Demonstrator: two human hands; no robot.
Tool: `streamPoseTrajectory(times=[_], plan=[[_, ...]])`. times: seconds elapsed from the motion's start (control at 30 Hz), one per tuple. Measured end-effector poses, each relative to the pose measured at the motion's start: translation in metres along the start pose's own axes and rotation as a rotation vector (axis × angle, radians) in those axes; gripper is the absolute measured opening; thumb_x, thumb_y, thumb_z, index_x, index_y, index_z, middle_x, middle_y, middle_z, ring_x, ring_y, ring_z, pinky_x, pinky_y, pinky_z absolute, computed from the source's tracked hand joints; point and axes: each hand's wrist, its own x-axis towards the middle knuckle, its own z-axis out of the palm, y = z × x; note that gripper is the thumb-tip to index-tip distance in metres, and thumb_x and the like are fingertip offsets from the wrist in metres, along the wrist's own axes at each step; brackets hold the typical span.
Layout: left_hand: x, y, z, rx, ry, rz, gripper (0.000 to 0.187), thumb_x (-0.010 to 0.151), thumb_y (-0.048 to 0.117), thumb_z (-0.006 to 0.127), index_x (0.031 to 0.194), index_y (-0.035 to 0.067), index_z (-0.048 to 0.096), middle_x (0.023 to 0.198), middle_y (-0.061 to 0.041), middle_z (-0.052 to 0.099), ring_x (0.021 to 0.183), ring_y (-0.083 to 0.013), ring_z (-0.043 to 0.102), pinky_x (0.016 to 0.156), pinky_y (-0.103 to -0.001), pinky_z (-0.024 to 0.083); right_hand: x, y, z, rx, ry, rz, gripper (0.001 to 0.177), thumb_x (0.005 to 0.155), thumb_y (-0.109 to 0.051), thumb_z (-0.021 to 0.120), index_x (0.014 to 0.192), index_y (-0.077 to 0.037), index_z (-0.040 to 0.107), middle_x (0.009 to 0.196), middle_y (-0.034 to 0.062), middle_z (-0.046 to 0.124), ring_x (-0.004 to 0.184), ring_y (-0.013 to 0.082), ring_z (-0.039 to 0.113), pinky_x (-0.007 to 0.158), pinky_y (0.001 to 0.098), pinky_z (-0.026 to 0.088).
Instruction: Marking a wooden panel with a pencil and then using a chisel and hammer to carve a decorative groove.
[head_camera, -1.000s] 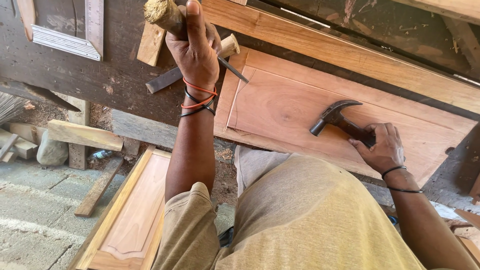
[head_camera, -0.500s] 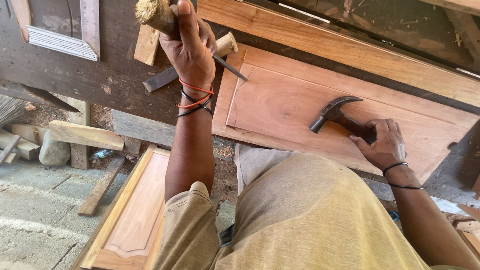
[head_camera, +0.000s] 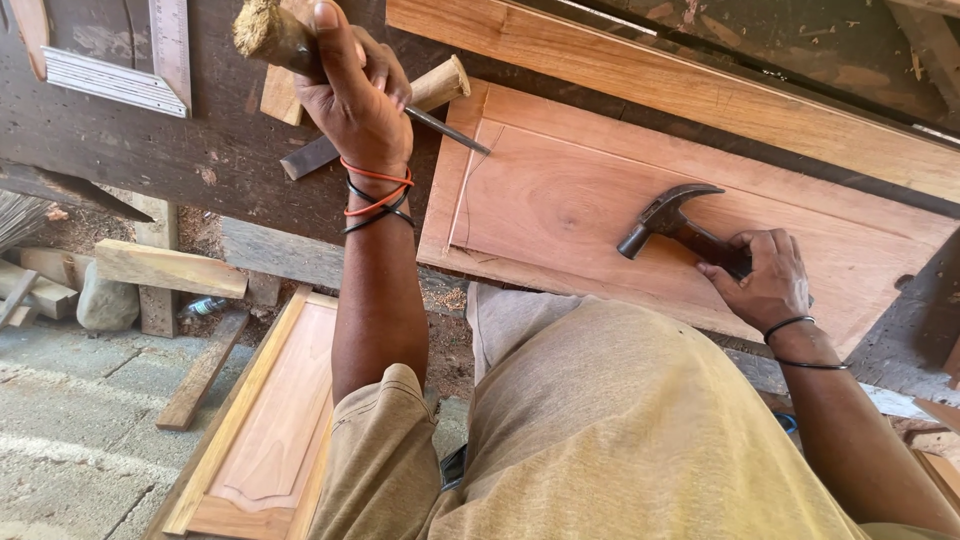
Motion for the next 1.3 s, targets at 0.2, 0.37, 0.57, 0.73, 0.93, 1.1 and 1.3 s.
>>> streamPoseTrajectory(times=[0.2,0.37,0.57,0.73,0.93,1.1,1.3], plan=[[0.004,0.002,0.009,0.013,-0.015,0.004,0.047,0.107,0.037,0.066,0.075,0.013,0.04,0.058,0.001,0.038,0.044,-0.0098,0.032,0.038,-0.028,0.024,0.002,-0.003,-0.003,-0.017,-0.03,0.015,0.056,0.084,-0.046,0.084,0.116,-0.005,0.064,0.117,0.0168,0.058,0.117,0.0366,0.056,0.095,0.0491,0.05],[0.005,-0.006,0.01,0.09,-0.158,0.006,0.048,0.11,0.035,0.064,0.075,0.01,0.042,0.059,-0.001,0.039,0.042,-0.0109,0.039,0.039,-0.027,0.025,0.001,0.0,-0.001,-0.008,-0.023,-0.003,0.056,0.085,-0.047,0.083,0.118,-0.005,0.064,0.118,0.0163,0.058,0.117,0.0363,0.056,0.097,0.0487,0.05],[0.007,-0.008,0.001,0.042,-0.145,-0.03,0.046,0.11,0.032,0.064,0.076,0.011,0.04,0.059,-0.002,0.038,0.043,-0.0114,0.037,0.039,-0.027,0.024,0.002,0.0,-0.001,-0.022,-0.022,-0.014,0.056,0.085,-0.046,0.084,0.118,-0.005,0.064,0.117,0.0158,0.059,0.116,0.0362,0.056,0.097,0.0491,0.05],[0.006,-0.003,-0.007,-0.016,-0.093,-0.03,0.046,0.108,0.034,0.064,0.078,0.011,0.04,0.061,-0.001,0.036,0.043,-0.0103,0.033,0.037,-0.027,0.022,0.002,-0.001,-0.003,-0.021,-0.023,-0.014,0.055,0.084,-0.046,0.084,0.117,-0.006,0.064,0.116,0.0157,0.059,0.116,0.0363,0.056,0.096,0.049,0.05],[0.005,-0.005,-0.022,-0.024,-0.035,0.007,0.05,0.106,0.041,0.067,0.076,0.014,0.037,0.06,-0.001,0.033,0.039,-0.0102,0.029,0.034,-0.029,0.022,0.002,-0.001,-0.003,-0.016,-0.022,-0.011,0.055,0.084,-0.045,0.084,0.117,-0.006,0.064,0.116,0.0154,0.059,0.116,0.0364,0.057,0.095,0.0491,0.05],[0.002,0.002,-0.028,-0.028,0.023,0.01,0.05,0.104,0.045,0.068,0.077,0.014,0.039,0.059,0.0,0.032,0.042,-0.0112,0.028,0.033,-0.029,0.021,0.002,-0.003,-0.003,-0.018,-0.023,0.006,0.056,0.084,-0.046,0.084,0.117,-0.006,0.064,0.116,0.0159,0.059,0.116,0.0362,0.057,0.096,0.0488,0.05],[-0.002,0.005,-0.023,-0.044,0.042,0.0,0.049,0.105,0.045,0.066,0.079,0.014,0.038,0.059,-0.001,0.033,0.042,-0.0125,0.029,0.033,-0.028,0.02,0.003,-0.007,-0.008,-0.029,-0.059,0.019,0.058,0.083,-0.047,0.084,0.118,-0.004,0.064,0.117,0.0169,0.058,0.115,0.0355,0.057,0.093,0.0482,0.051]])
